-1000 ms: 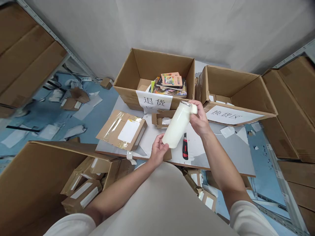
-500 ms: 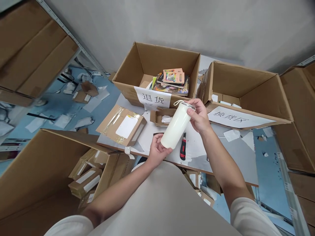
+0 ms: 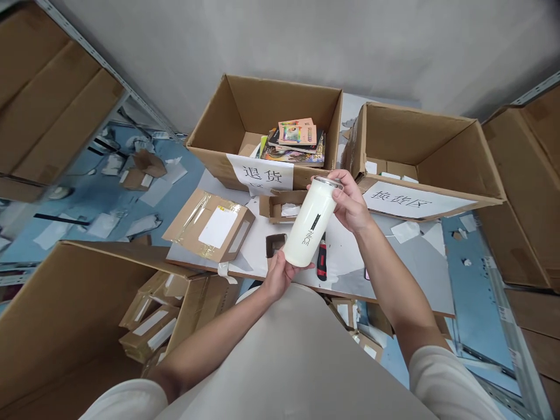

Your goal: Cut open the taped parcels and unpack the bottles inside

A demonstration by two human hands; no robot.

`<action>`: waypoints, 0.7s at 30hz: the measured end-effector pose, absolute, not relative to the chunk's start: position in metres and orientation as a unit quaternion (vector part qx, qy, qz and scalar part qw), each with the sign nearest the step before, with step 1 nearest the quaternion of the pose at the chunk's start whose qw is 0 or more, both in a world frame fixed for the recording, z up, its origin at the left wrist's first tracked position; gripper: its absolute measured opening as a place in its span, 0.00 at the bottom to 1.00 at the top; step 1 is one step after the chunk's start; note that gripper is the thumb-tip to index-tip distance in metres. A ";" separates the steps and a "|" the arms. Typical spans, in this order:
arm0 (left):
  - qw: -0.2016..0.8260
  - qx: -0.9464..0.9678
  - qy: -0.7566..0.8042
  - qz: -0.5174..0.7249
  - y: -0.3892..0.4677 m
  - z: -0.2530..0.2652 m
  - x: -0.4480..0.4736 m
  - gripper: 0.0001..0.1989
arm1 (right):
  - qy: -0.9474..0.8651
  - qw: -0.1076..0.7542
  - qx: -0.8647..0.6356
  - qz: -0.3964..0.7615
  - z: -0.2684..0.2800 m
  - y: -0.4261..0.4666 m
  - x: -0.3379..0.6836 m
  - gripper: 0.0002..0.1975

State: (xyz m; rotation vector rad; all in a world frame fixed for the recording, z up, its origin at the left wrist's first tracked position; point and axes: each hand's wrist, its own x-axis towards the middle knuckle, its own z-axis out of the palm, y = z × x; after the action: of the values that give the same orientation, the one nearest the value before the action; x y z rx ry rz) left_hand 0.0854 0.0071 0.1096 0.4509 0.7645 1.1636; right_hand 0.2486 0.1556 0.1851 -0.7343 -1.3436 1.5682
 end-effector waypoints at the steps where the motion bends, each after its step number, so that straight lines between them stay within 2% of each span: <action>1: 0.741 0.211 0.348 0.534 0.008 0.109 0.085 0.35 | -0.557 0.455 -0.302 0.626 0.187 0.155 0.250 0.25; 7: 0.708 0.310 0.363 0.520 0.021 0.106 0.053 0.37 | -0.663 0.463 -0.353 0.471 0.206 0.144 0.250 0.28; 9: 0.650 0.390 0.393 0.521 0.028 0.100 0.028 0.41 | -0.670 0.491 -0.372 0.414 0.206 0.133 0.248 0.29; 11: 0.549 0.498 0.448 0.500 0.032 0.089 -0.001 0.45 | -0.663 0.524 -0.390 0.367 0.200 0.119 0.244 0.29; 13: 0.460 0.593 0.507 0.423 0.034 0.075 -0.023 0.49 | -0.647 0.547 -0.411 0.337 0.187 0.102 0.240 0.30; 15: 0.414 0.651 0.540 0.337 0.035 0.061 -0.033 0.52 | -0.628 0.559 -0.436 0.321 0.172 0.087 0.232 0.29; 18: 0.393 0.691 0.528 0.300 0.040 0.044 -0.028 0.50 | -0.589 0.578 -0.481 0.297 0.150 0.070 0.217 0.28; 21: 0.388 0.710 0.491 0.324 0.046 0.036 -0.019 0.40 | -0.544 0.587 -0.525 0.288 0.132 0.058 0.204 0.27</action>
State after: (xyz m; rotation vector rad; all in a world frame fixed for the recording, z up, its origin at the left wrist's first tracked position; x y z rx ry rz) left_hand -0.0189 0.0463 0.0355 1.8050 1.2481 0.8230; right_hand 0.2038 0.0578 0.1317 -1.2243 -1.2683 0.6709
